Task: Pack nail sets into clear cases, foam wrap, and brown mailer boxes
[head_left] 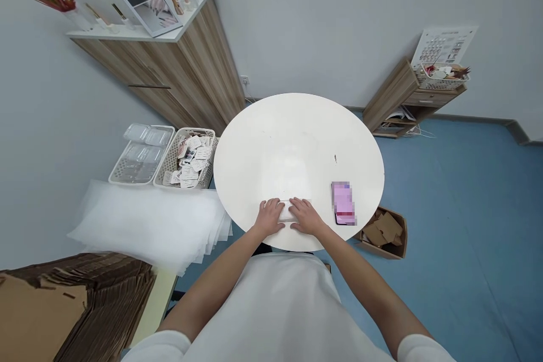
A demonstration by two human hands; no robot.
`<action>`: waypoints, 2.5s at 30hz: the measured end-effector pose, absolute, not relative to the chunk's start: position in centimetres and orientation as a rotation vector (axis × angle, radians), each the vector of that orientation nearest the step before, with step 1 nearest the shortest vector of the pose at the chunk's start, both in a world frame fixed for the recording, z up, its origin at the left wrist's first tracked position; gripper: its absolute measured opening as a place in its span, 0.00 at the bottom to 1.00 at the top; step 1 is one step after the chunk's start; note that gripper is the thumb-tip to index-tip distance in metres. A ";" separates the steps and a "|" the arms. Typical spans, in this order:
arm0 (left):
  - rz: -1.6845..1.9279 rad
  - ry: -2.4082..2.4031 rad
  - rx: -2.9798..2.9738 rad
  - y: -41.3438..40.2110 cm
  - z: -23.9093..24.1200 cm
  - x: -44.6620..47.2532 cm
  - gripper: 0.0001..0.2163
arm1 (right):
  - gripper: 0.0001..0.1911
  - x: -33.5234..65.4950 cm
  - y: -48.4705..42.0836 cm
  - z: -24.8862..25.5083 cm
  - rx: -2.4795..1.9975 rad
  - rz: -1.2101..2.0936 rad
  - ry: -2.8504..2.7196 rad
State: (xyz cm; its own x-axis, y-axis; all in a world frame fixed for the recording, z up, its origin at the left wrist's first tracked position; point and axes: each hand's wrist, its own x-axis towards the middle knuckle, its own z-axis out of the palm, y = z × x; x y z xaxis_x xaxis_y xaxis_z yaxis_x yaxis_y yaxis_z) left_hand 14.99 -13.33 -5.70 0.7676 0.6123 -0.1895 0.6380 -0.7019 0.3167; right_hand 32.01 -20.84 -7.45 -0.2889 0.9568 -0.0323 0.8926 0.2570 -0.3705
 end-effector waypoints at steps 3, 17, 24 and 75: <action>-0.150 0.923 2.584 -13.4 -5.7 14.8 0.24 | 0.18 31.7 -21.0 -8.1 -1.792 0.523 -2.316; -0.248 0.856 2.396 -16.2 -3.5 14.2 0.16 | 0.15 30.6 -26.5 -6.2 -1.847 0.876 -1.870; -0.099 0.970 2.522 -14.1 -3.4 15.2 0.12 | 0.16 31.3 -22.5 -6.5 -2.058 0.844 -1.600; -0.174 0.853 2.244 -9.8 -4.6 14.1 0.18 | 0.20 30.6 -21.9 -4.9 -2.228 1.036 -1.374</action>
State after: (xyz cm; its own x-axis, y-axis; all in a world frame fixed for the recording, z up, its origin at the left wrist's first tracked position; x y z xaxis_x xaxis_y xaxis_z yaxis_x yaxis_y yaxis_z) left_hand 14.06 -9.78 -4.63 0.7720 0.5272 -0.3551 0.6242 -0.5233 0.5800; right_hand 30.63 -21.89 -4.90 0.2722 0.8701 -0.4108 0.6344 -0.4833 -0.6033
